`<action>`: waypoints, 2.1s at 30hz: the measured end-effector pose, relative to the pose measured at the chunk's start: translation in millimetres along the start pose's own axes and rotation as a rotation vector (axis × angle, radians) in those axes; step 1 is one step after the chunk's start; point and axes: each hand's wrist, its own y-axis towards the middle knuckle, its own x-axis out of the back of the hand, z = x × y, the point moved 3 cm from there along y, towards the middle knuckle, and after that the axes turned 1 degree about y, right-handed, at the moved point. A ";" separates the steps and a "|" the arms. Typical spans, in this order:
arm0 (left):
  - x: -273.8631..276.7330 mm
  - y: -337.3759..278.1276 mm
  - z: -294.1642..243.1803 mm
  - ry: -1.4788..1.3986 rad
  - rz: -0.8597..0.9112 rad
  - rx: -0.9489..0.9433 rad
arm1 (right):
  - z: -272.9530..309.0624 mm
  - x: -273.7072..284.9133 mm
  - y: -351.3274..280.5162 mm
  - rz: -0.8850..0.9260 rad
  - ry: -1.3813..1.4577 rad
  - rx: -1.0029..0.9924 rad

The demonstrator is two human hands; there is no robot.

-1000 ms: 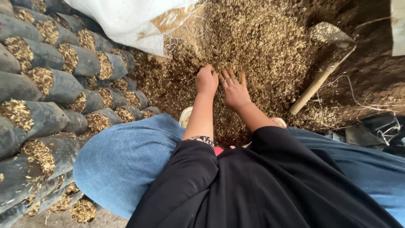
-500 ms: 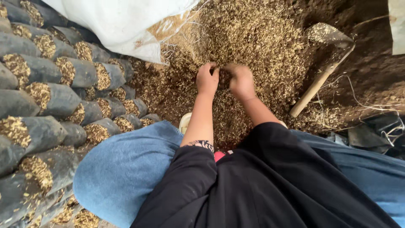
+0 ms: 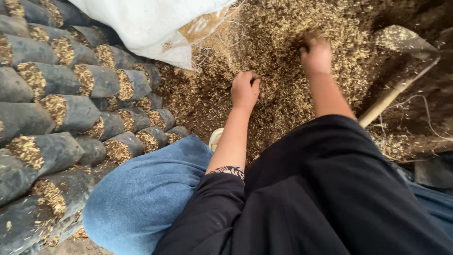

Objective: The person scoops a loose, straw-like substrate from a large pile and fills small black plastic planting pouches. The filled pouches are then placed in a row next to a stack of previously filled pouches.

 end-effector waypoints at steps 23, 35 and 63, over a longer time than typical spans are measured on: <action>0.9 -16.5 29.3 0.062 0.281 0.374 | 158.7 72.9 -151.9 0.260 0.228 0.026; -8.6 -19.0 31.1 0.183 0.243 0.198 | 156.1 4.5 -187.5 0.250 -0.450 0.304; -6.8 -20.0 22.9 -0.087 0.092 0.200 | 131.1 10.4 -181.2 0.205 -0.139 0.342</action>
